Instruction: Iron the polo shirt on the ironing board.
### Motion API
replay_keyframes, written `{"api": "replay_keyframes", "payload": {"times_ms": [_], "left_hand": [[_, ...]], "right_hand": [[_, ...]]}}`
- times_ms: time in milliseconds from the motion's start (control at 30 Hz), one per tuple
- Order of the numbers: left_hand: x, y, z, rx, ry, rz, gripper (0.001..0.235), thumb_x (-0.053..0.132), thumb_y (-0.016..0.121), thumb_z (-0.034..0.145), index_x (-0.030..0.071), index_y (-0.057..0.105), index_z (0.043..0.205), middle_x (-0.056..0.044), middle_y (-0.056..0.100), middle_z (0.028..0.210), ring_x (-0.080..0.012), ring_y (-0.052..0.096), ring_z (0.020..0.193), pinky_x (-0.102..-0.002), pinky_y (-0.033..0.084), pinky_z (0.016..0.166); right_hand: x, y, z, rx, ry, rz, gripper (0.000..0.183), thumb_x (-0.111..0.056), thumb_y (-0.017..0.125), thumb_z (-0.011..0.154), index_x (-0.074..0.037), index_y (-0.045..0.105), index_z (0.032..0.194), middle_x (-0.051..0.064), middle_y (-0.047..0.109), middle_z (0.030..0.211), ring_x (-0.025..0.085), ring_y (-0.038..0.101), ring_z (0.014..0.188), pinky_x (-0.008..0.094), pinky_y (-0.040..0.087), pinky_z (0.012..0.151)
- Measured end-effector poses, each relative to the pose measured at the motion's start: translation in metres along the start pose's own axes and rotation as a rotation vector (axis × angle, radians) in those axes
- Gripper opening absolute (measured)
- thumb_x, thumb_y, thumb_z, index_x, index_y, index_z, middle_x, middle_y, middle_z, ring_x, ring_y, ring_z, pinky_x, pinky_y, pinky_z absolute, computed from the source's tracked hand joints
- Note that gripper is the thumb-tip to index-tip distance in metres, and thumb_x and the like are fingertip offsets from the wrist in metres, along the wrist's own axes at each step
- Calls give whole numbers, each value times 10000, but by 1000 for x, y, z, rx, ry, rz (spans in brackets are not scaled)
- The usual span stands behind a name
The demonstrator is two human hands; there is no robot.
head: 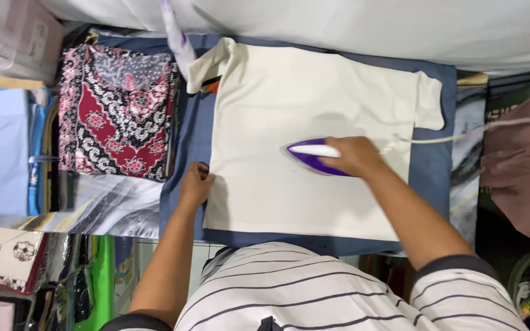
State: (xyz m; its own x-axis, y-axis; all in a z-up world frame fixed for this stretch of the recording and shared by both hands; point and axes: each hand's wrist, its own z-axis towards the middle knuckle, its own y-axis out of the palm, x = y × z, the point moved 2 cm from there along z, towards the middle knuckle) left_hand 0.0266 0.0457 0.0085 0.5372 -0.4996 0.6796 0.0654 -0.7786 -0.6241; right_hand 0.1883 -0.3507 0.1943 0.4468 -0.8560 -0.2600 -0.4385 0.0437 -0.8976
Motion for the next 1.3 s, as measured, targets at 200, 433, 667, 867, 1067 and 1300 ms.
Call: {"api": "replay_keyframes", "payload": {"times_ms": [200, 433, 667, 867, 1067, 1300], "left_hand": [[-10, 1, 4, 48, 0, -145, 306, 127, 768, 827, 17, 564, 1028, -118, 687, 788, -260, 681, 714, -385, 536, 655], [-3, 7, -14, 108, 39, -76, 396, 114, 821, 765, 20, 539, 1026, -117, 690, 810, -281, 694, 746, -393, 541, 687], [17, 7, -34, 179, 87, 18, 404, 82, 780, 799, 18, 524, 1104, -187, 702, 918, -374, 692, 871, -464, 539, 792], [26, 7, -42, 234, 66, -21, 361, 83, 756, 813, 19, 532, 1089, -185, 712, 919, -370, 704, 867, -455, 546, 790], [25, 3, -79, 306, 32, -49, 351, 132, 752, 843, 13, 553, 1106, -181, 732, 920, -353, 720, 849, -442, 554, 788], [-19, 4, -114, 266, 11, 63, 264, 208, 760, 857, 21, 712, 1037, -173, 751, 898, -340, 735, 836, -431, 568, 776]], "right_hand": [[-150, 21, 64, -28, -207, -23, 443, -474, 728, 830, -169, 696, 1149, 156, 752, 943, 376, 713, 874, 507, 549, 760], [-201, 58, 85, 135, -305, 82, 405, -407, 722, 838, -79, 692, 1074, 174, 753, 911, 366, 736, 852, 496, 566, 750], [-58, 47, 5, 150, -54, 141, 554, -449, 743, 807, -113, 681, 1243, 194, 748, 971, 377, 717, 891, 497, 544, 797], [114, 45, -127, 202, 309, 55, 621, -549, 705, 863, -113, 664, 1304, 210, 748, 983, 406, 717, 910, 502, 553, 791], [188, 43, -200, 124, 539, -34, 513, -582, 683, 883, -135, 706, 1135, 224, 757, 928, 431, 730, 875, 524, 564, 781], [88, 40, -140, 95, 204, -11, 533, -564, 709, 833, -181, 699, 1204, 190, 755, 903, 408, 722, 840, 513, 562, 746]]}}
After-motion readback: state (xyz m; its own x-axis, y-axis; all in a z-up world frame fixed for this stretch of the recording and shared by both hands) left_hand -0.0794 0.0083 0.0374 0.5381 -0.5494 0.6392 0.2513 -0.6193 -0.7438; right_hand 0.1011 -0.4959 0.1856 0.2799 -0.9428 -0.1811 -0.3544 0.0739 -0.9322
